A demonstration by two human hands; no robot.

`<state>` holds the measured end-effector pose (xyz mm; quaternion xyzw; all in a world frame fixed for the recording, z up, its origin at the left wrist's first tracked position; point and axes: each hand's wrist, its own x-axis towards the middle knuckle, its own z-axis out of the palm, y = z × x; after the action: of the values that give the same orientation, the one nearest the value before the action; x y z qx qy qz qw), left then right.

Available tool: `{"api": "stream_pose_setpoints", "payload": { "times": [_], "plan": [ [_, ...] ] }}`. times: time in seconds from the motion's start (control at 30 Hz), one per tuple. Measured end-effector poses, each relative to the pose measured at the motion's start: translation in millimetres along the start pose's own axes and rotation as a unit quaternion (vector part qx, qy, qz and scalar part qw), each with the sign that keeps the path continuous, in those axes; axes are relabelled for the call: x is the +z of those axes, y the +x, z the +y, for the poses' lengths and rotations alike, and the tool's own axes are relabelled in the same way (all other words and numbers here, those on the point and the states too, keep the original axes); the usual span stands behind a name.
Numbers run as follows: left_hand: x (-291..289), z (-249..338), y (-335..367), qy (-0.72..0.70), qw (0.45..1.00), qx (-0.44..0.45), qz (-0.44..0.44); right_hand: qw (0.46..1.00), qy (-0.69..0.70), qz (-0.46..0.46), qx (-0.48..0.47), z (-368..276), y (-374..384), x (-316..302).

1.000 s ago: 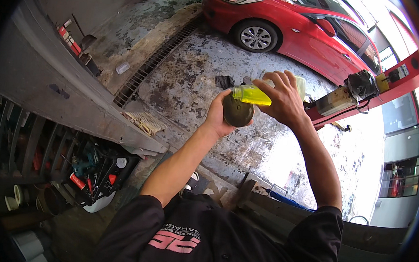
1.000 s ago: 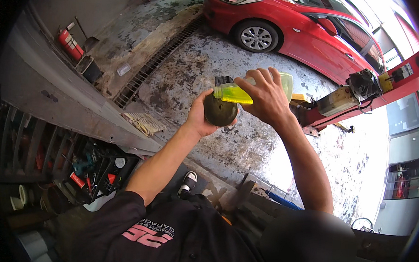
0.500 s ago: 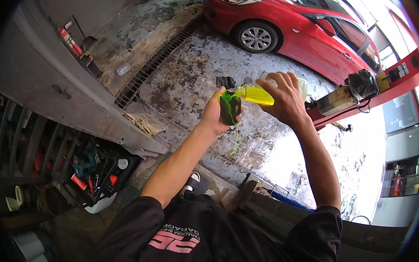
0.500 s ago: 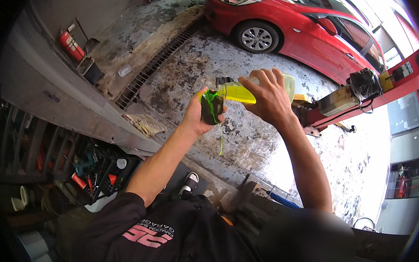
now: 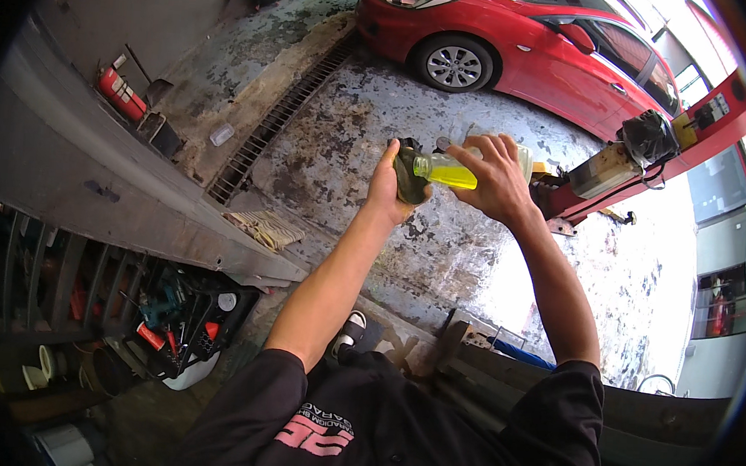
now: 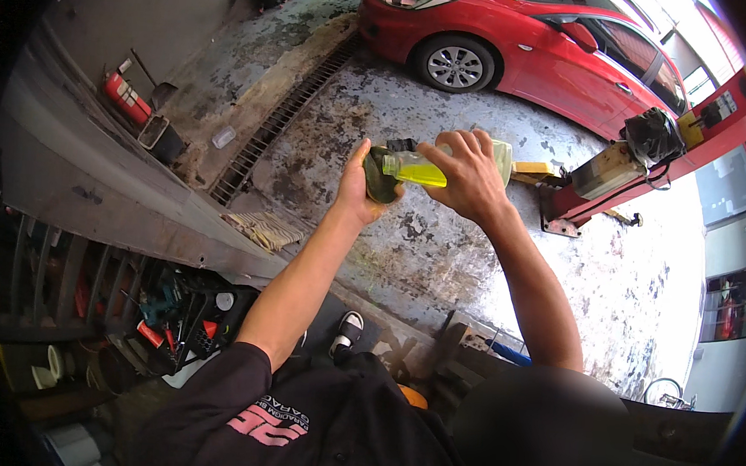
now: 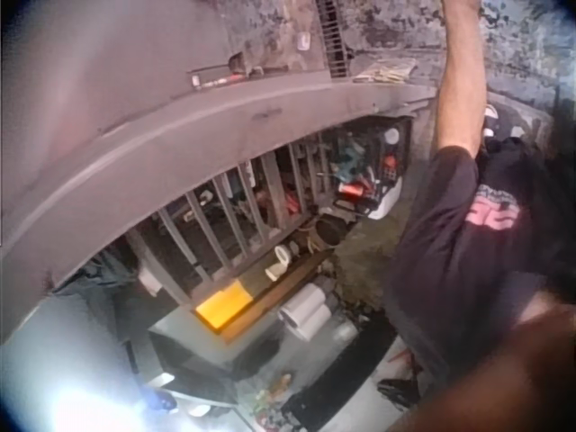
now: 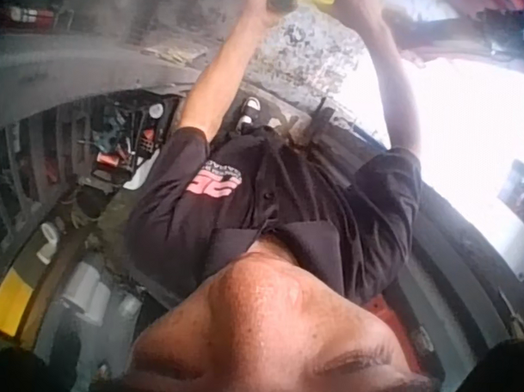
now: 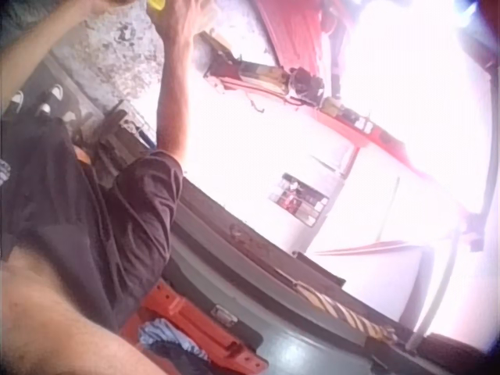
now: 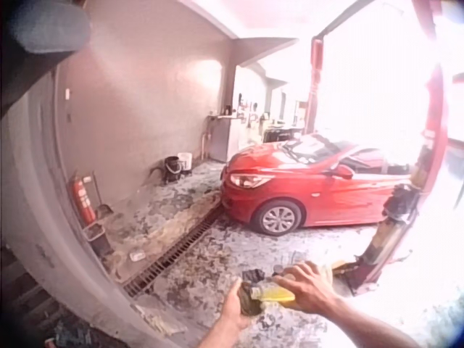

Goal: The person retrieves a polishing pad from a wall rack and walks to a storage cabinet. They pour a yellow liquid onto the pad, then return to a washing station. Using a high-pressure water spray gun, the person thoroughly rinses the pad on the floor to remove residue.

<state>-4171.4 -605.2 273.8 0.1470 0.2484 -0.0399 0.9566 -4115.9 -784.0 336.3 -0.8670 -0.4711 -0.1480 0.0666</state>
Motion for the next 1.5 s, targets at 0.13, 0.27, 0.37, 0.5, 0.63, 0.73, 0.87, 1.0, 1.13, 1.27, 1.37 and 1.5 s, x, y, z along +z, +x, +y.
{"api": "stream_pose_setpoints", "payload": {
  "times": [0.13,0.27,0.37,0.5,0.63,0.73,0.87,1.0,1.13,1.27,1.37,1.5],
  "plan": [
    [-39.9,-5.1,45.7,0.05,0.998,0.022,0.019,1.0,0.001,-0.004,-0.004,1.9,6.6,1.0],
    [-30.5,-9.2,53.4,0.073,0.996,0.007,0.056,1.0,-0.011,0.011,-0.018,8.1,3.3,5.5],
    [-5.0,-8.0,36.7,-0.007,1.0,-0.006,0.019,1.0,-0.014,0.01,-0.02,10.9,3.4,6.6],
    [-9.3,-8.9,41.4,0.021,1.0,0.005,0.002,1.0,-0.023,0.001,-0.021,14.7,5.8,4.3],
    [-28.0,-13.1,62.1,0.05,0.998,0.01,0.022,0.999,-0.028,0.0,-0.027,17.9,7.1,5.0],
    [-27.2,-13.9,67.0,0.073,0.995,0.016,0.065,0.999,-0.027,-0.004,-0.026,18.8,9.1,6.3],
    [-12.7,-12.3,62.0,0.015,0.997,0.003,0.074,0.999,-0.026,-0.002,-0.026,21.5,9.0,8.6],
    [-4.7,-8.0,49.5,0.029,0.999,-0.014,0.027,0.999,-0.032,-0.007,-0.023,24.5,8.9,9.5],
    [-20.5,-12.6,64.1,0.08,0.996,-0.005,0.029,0.999,-0.034,-0.013,-0.023,24.1,11.1,8.6],
    [-19.8,-15.5,68.4,0.113,0.992,-0.006,0.055,0.999,-0.037,-0.013,-0.023,25.2,11.7,8.1],
    [-17.5,-16.6,68.1,0.118,0.99,0.002,0.074,0.999,-0.033,-0.012,-0.026,26.9,11.9,8.1],
    [-15.8,-11.8,63.7,0.095,0.995,-0.042,0.004,0.999,-0.038,-0.012,-0.023,28.4,11.3,6.7]
  ]
}}
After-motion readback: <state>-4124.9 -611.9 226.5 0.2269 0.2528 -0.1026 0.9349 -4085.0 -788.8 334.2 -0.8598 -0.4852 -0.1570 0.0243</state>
